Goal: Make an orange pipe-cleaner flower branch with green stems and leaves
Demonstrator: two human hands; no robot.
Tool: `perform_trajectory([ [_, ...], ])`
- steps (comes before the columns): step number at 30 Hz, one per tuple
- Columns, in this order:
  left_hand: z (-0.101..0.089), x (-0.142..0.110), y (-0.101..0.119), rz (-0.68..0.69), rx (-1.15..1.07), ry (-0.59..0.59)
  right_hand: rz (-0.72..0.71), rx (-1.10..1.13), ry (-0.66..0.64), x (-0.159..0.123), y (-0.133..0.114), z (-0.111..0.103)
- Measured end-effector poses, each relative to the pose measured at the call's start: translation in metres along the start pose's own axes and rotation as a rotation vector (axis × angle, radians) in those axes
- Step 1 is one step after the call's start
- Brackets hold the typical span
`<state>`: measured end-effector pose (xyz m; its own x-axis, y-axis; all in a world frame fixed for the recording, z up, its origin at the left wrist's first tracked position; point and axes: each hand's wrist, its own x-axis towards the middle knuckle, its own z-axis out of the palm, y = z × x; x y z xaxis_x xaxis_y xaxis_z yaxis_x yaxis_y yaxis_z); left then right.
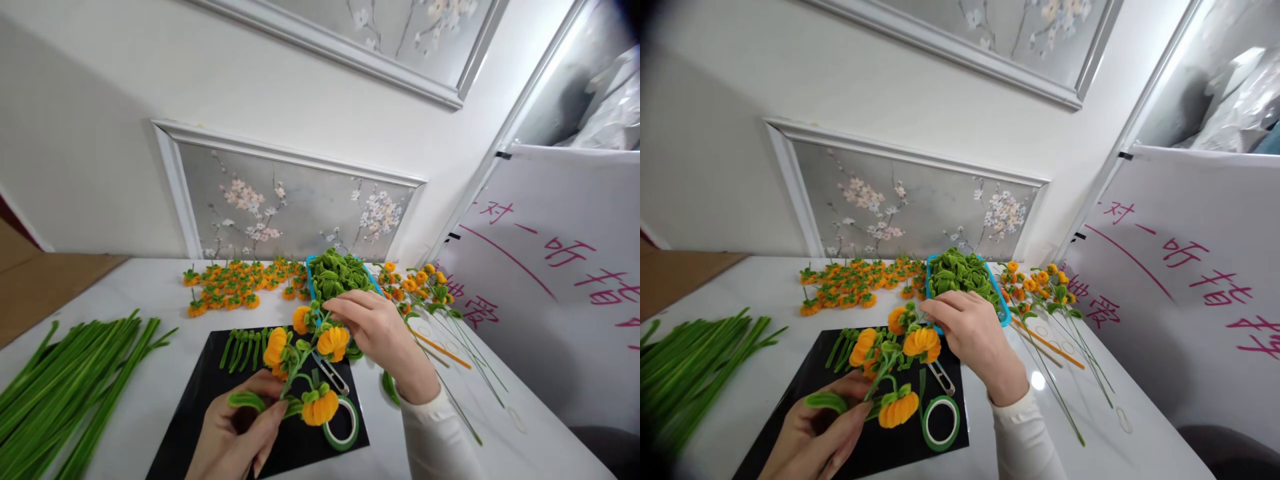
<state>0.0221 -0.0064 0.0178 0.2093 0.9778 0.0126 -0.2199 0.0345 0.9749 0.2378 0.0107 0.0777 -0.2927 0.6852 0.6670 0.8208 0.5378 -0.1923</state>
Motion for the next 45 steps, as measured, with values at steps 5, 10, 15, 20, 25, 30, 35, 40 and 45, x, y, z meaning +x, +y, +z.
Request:
perform_trajectory([
  [5, -0.012, 0.008, 0.009, 0.112, 0.221, -0.001, -0.062, -0.134, 0.039, 0.001, 0.003, 0.002],
  [10, -0.025, 0.018, 0.012, 0.329, 0.448, 0.041, -0.073, -0.184, -0.011, 0.0, 0.003, 0.0],
  [15, -0.032, 0.02, 0.006, 0.391, 0.516, 0.027, -0.088, -0.174, -0.047, 0.001, 0.003, 0.001],
  [20, -0.035, 0.024, 0.007, 0.356, 0.465, 0.101, -0.097, -0.182, -0.052, 0.002, 0.004, 0.004],
  [25, -0.026, 0.02, 0.015, 0.249, 0.301, 0.079, -0.09, -0.156, 0.034, 0.001, 0.006, 0.019],
  [30, -0.021, 0.016, 0.015, 0.187, 0.236, 0.081, -0.073, -0.174, 0.143, 0.0, 0.004, 0.031],
  [35, -0.022, 0.016, 0.015, 0.17, 0.278, -0.022, -0.067, -0.175, 0.221, 0.0, 0.002, 0.035],
  [40, -0.016, 0.011, 0.015, 0.223, 0.29, -0.022, -0.06, -0.167, 0.259, 0.0, 0.002, 0.036],
  [45, -0.015, 0.011, 0.012, 0.249, 0.29, 0.067, -0.053, -0.205, 0.162, 0.002, 0.003, 0.035],
])
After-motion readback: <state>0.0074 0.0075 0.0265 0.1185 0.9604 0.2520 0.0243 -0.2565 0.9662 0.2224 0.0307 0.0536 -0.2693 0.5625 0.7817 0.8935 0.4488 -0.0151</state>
